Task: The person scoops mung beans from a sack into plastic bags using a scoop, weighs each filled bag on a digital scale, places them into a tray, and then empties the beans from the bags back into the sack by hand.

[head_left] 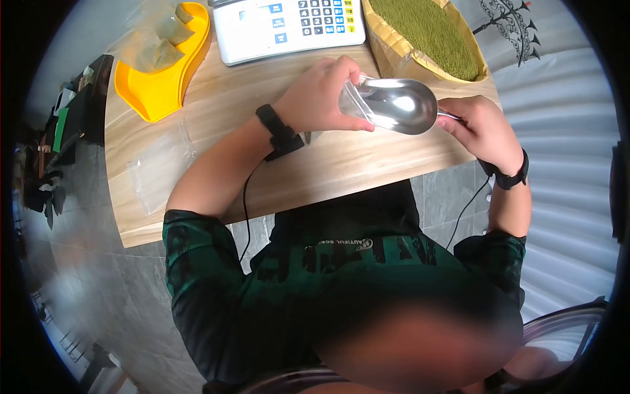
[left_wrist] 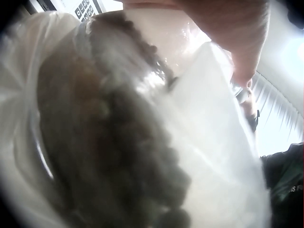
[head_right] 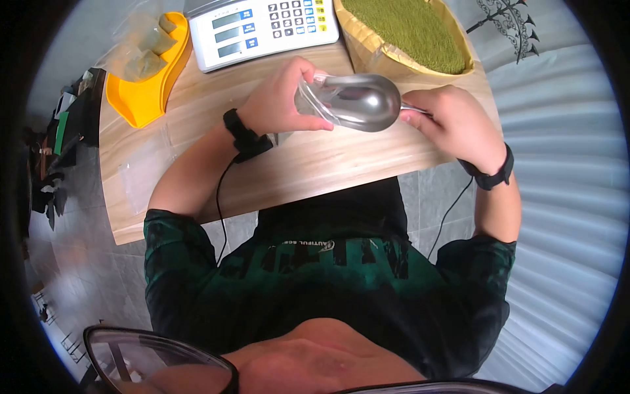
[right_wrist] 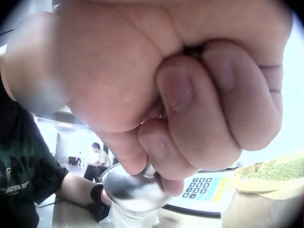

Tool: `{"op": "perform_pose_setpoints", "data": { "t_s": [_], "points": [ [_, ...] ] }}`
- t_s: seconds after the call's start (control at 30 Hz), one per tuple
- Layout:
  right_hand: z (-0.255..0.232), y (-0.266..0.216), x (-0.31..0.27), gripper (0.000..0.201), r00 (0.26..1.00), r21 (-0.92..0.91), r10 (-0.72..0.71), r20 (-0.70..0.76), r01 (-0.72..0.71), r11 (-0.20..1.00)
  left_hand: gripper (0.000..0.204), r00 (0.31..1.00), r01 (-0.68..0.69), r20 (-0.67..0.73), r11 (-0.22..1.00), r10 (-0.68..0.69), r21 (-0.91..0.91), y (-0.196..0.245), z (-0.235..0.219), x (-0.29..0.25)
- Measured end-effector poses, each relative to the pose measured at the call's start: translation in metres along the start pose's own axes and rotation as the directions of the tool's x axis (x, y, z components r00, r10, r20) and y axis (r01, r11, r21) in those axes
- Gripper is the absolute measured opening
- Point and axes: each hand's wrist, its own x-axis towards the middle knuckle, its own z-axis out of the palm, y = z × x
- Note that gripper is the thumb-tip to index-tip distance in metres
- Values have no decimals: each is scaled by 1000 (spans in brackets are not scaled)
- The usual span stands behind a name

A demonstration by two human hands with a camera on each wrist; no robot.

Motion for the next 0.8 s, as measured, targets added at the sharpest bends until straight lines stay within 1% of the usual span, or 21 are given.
{"op": "perform_pose_setpoints", "data": {
  "t_s": [0.03,0.07,0.1,0.13,0.2,0.27,0.3,0.33,0.4,0.43,0.47,0.53,0.57,0.6,0.67,0.73,0.8],
  "points": [
    [-1,3,-5,21,1000,3,5,1,-5,1000,68,1000,-11,-8,1000,11,-21,-1,0,0],
    [-5,9,-11,21,996,43,85,-5,-84,996,68,1000,-13,-9,1000,13,-22,-3,1,1],
    [-10,16,-16,21,987,80,160,-10,-159,984,67,998,-58,-12,996,57,-70,-7,3,2],
    [-12,28,-20,21,988,74,157,-12,-156,985,66,995,-103,-19,988,102,-116,-9,3,3],
    [-11,65,-25,23,959,248,160,-235,-100,964,66,996,-92,-10,990,91,-106,-8,0,5],
    [-17,110,-24,27,938,217,248,-243,-197,956,65,997,-77,16,991,79,-110,-6,1,4],
    [-25,119,-18,30,930,148,326,-170,-303,941,65,997,-71,18,991,74,-109,-6,1,4],
    [-26,129,-13,30,927,148,331,-175,-308,940,65,997,-68,17,992,70,-106,-5,0,5],
    [-23,146,-2,31,931,-18,306,-198,-316,949,64,997,-66,19,992,68,-106,-5,0,3],
    [-24,145,6,32,935,-4,320,-152,-324,946,64,998,-55,18,993,57,-106,-6,0,3],
    [-21,148,14,32,935,-6,317,-160,-322,947,64,998,-61,16,993,63,-100,-7,0,4],
    [-11,155,31,32,945,-35,301,-130,-308,951,64,997,-68,11,990,70,-123,-7,1,4],
    [-9,150,41,34,938,-57,331,-100,-338,940,64,997,-68,12,990,70,-122,-6,1,3],
    [-3,147,47,34,939,-55,329,-101,-335,940,64,998,-59,19,992,62,-112,-4,-1,3],
    [6,145,62,34,938,-43,310,-156,-320,946,64,998,-57,17,995,59,-81,-2,-4,4],
    [7,142,73,33,945,-68,292,-146,-304,950,63,999,-44,19,993,46,-109,-4,-1,3],
    [9,142,78,32,954,-88,274,-124,-286,954,63,998,-59,15,994,61,-93,-9,0,3]
  ]
}}
